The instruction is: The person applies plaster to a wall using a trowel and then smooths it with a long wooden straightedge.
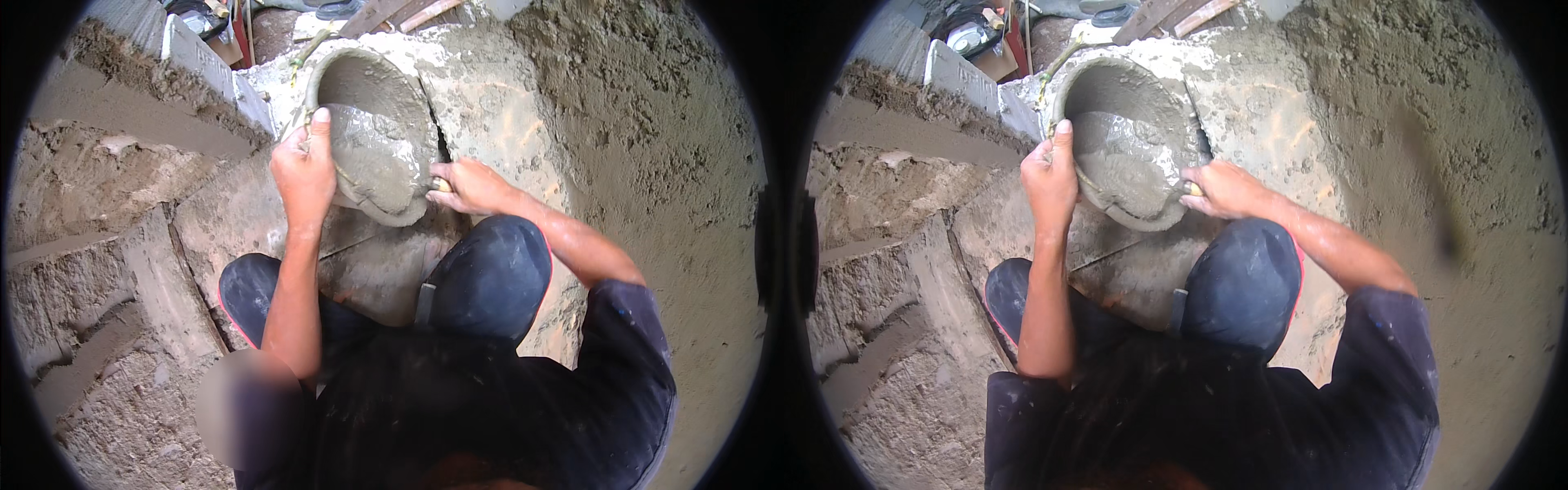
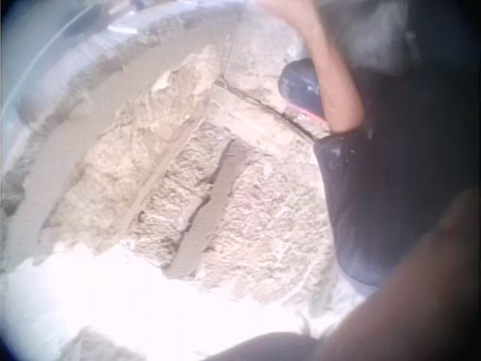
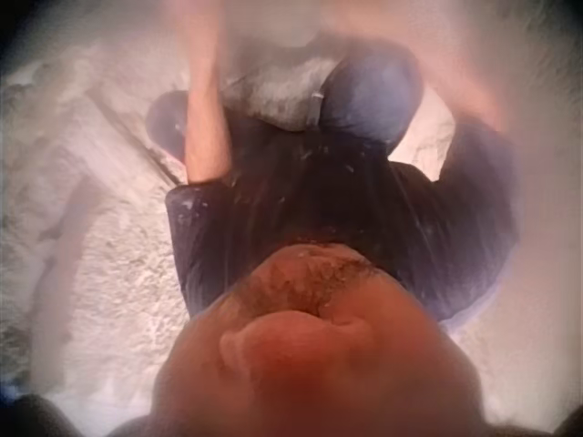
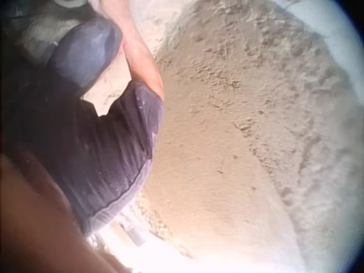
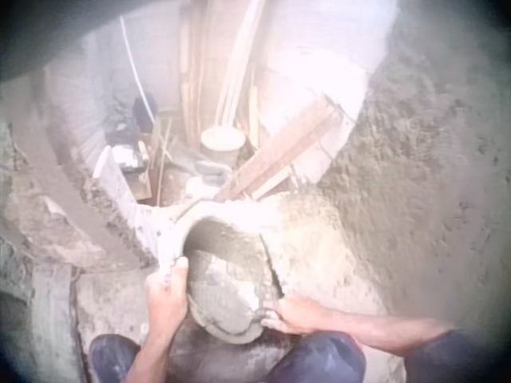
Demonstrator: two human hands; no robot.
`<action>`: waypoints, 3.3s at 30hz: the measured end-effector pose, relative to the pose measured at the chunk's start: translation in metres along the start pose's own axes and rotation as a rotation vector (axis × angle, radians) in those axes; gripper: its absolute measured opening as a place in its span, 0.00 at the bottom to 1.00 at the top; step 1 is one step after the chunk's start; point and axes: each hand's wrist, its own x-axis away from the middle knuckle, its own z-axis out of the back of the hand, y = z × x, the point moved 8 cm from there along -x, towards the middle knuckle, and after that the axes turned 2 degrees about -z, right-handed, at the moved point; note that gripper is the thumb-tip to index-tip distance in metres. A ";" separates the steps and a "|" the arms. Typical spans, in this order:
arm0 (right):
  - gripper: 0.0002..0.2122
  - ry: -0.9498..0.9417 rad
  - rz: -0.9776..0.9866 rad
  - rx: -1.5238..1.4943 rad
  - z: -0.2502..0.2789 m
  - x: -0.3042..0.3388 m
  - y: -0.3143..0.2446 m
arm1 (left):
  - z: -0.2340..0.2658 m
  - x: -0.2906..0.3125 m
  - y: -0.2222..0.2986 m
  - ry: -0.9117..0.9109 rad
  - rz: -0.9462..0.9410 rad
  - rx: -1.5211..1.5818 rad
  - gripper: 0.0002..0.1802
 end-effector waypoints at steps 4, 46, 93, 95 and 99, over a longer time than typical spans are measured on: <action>0.13 0.150 -0.157 0.120 0.030 0.011 0.017 | 0.014 -0.018 0.009 0.063 -0.049 -0.009 0.28; 0.13 0.121 -0.238 0.232 0.030 -0.010 0.018 | 0.027 -0.014 -0.011 -0.024 0.044 -0.057 0.16; 0.16 0.034 -0.184 -0.343 0.368 0.271 -0.347 | 0.231 0.050 0.538 -0.197 0.106 0.039 0.06; 0.16 0.041 -0.197 -0.221 0.358 0.259 -0.335 | 0.243 0.051 0.533 -0.158 0.144 0.023 0.04; 0.16 0.084 -0.210 -0.072 0.370 0.252 -0.335 | 0.255 0.044 0.504 -0.110 0.266 0.045 0.04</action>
